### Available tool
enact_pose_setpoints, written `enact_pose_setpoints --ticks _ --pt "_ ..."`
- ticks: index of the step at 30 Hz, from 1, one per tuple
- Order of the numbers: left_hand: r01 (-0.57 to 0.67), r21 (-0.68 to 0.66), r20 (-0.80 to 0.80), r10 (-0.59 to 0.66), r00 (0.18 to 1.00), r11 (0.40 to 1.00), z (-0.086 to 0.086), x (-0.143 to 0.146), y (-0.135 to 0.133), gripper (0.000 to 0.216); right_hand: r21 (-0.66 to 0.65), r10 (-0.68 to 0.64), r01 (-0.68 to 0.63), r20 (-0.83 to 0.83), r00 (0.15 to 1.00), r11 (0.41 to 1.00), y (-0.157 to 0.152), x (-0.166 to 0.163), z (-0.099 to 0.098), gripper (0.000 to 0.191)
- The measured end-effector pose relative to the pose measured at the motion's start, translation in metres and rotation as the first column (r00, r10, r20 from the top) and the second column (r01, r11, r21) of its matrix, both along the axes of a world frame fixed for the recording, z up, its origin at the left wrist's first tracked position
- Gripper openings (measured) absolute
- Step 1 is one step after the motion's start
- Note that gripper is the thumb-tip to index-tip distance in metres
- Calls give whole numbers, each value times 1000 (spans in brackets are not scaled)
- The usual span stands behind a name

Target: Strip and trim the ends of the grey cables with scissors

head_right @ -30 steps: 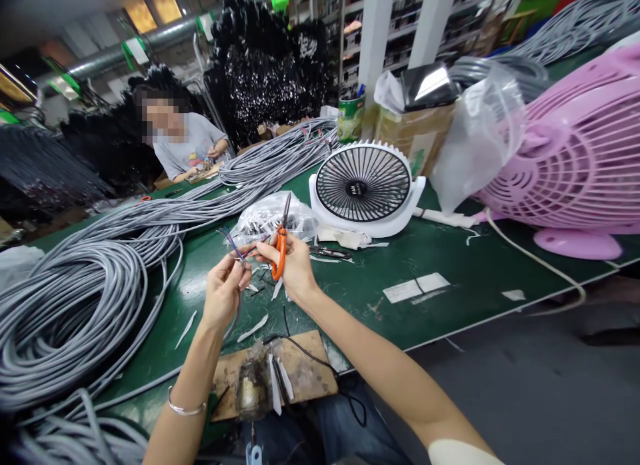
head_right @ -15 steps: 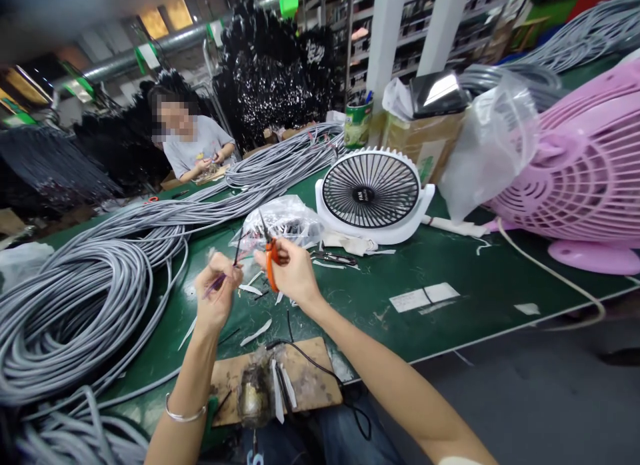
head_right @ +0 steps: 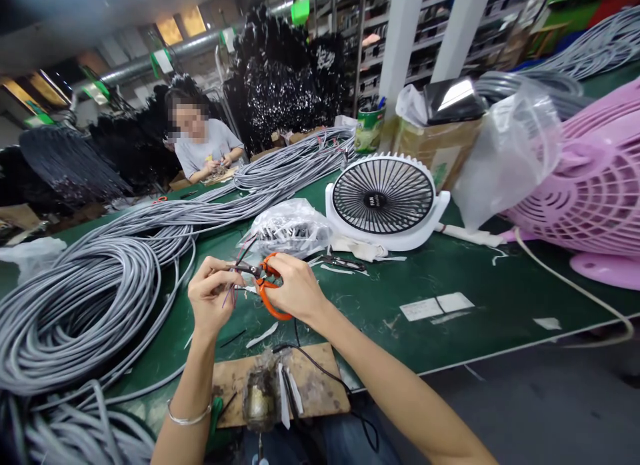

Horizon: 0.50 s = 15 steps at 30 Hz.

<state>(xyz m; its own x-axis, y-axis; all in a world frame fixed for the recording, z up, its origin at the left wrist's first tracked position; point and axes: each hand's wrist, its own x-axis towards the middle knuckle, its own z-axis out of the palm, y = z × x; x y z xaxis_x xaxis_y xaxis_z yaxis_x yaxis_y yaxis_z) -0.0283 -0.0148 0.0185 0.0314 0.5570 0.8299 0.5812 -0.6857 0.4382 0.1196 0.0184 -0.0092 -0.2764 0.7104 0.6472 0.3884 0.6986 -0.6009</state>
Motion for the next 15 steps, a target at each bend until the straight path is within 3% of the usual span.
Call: enact_pose_setpoints --ticks 7,15 --pt "30 -52 7 -29 1000 998 5 -4 -1 26 113 -100 82 161 982 990 -2 7 1 5" --pt "141 -172 153 -114 982 975 5 -6 4 23 137 -117 98 141 983 986 -4 5 -3 14"
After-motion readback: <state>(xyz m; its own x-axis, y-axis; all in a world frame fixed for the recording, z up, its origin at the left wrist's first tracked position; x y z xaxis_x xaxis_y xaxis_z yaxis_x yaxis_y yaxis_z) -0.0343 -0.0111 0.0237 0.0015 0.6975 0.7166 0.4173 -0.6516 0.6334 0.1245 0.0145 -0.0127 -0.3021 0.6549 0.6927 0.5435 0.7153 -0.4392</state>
